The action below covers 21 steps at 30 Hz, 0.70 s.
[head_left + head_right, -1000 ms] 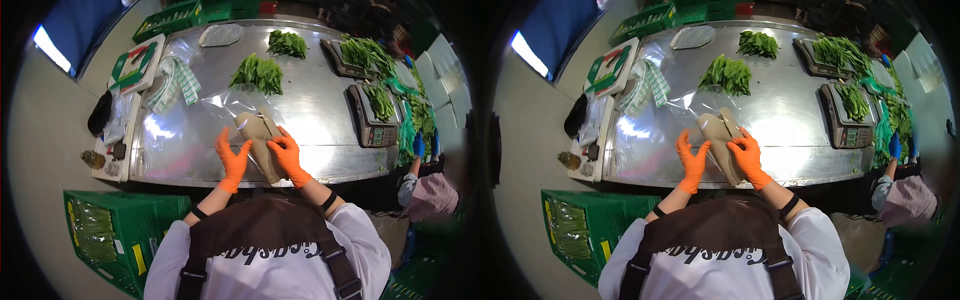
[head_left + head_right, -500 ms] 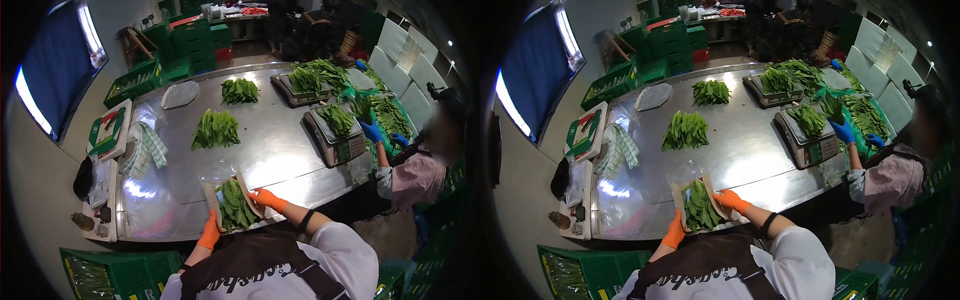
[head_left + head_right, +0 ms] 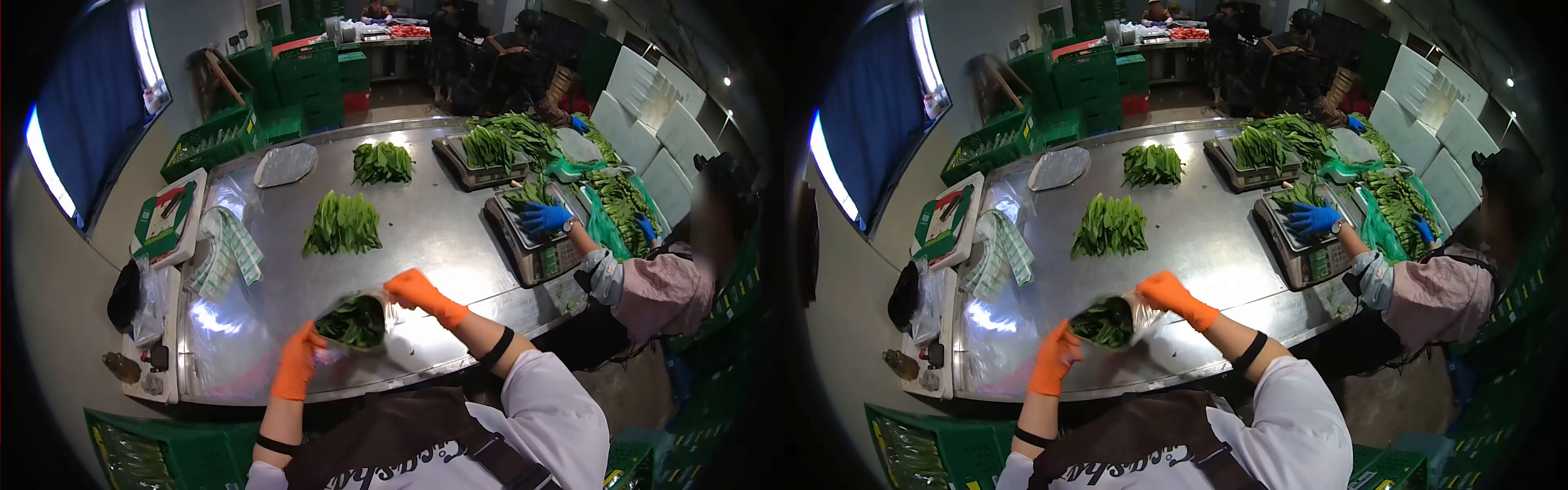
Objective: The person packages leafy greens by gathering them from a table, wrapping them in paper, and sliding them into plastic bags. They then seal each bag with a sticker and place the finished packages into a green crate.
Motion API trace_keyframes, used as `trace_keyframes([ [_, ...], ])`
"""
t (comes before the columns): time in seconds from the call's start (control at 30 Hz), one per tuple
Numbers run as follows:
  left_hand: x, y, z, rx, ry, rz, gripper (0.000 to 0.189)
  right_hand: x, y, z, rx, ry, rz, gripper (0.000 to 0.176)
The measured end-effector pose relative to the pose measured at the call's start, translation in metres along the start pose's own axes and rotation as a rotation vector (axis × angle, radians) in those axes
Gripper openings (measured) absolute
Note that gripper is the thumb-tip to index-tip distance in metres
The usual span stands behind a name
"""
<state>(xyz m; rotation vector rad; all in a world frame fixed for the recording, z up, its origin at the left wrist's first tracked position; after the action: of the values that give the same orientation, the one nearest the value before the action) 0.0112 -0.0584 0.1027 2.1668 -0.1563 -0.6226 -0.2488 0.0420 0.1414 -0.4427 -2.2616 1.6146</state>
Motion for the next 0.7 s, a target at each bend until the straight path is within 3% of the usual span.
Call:
trace_keyframes([
  [0.03, 0.000, 0.002, 0.002, 0.136, -0.073, -0.108, 0.040, 0.008, -0.004, 0.003, -0.025, 0.062, -0.070, 0.029],
  [0.07, 0.004, 0.000, -0.004, 0.015, 0.132, 0.039, 0.042, 0.010, -0.008, -0.002, 0.010, 0.074, -0.103, 0.030],
  [0.1, 0.006, 0.008, -0.015, 0.012, 0.130, 0.035, 0.042, 0.013, -0.014, -0.007, 0.033, 0.019, -0.060, 0.031],
  [0.17, 0.007, 0.015, -0.027, 0.064, -0.194, -0.091, 0.044, 0.019, -0.032, -0.019, 0.024, -0.046, -0.048, 0.032],
  [0.23, 0.003, 0.002, -0.026, 0.025, -0.230, -0.147, 0.045, 0.025, -0.029, -0.016, 0.009, -0.093, -0.042, 0.033],
  [0.3, -0.010, -0.018, -0.020, -0.010, -0.267, -0.204, 0.047, 0.029, -0.019, -0.007, 0.231, 0.089, -0.596, 0.030],
  [0.33, -0.014, -0.034, -0.015, 0.102, -0.087, -0.081, 0.048, 0.023, -0.016, -0.004, 0.448, 0.233, -1.057, 0.028],
  [0.37, -0.014, -0.045, -0.008, 0.207, 0.091, 0.042, 0.049, 0.011, -0.015, -0.005, 0.756, 0.340, -1.199, 0.028],
  [0.4, -0.014, -0.051, 0.000, 0.204, 0.086, 0.038, 0.049, -0.009, -0.031, -0.018, 0.769, 0.268, -0.920, 0.030],
  [0.43, -0.014, -0.059, 0.005, 0.207, -0.041, 0.051, 0.048, -0.029, -0.047, -0.035, 0.768, 0.195, -0.640, 0.032],
  [0.47, -0.015, -0.064, 0.005, 0.212, -0.166, 0.064, 0.048, -0.047, -0.054, -0.048, 0.688, 0.038, -0.745, 0.034],
  [0.57, -0.027, -0.049, 0.001, 0.188, -0.102, -0.162, 0.045, -0.068, -0.029, -0.056, 0.581, -0.288, -1.200, 0.037],
  [0.63, -0.029, -0.047, 0.001, 0.129, -0.163, -0.171, 0.045, -0.053, -0.019, -0.049, 0.467, -0.253, -0.998, 0.036],
  [0.7, -0.037, -0.043, 0.000, 0.027, -0.217, -0.283, 0.044, -0.035, -0.017, -0.048, 0.436, -0.256, -1.057, 0.035],
])
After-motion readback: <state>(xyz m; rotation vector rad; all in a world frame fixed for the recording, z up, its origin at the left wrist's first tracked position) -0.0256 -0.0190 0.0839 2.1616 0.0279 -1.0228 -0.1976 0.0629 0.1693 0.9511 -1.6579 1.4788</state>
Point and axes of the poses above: each hand's wrist, its own z-axis towards the middle knuckle, its own x-axis out of the back of the hand, y = z × x, the point moved 3 cm from there along z, towards the middle knuckle, and after that the axes turned 11 degrees about y, right-handed, at the moved point
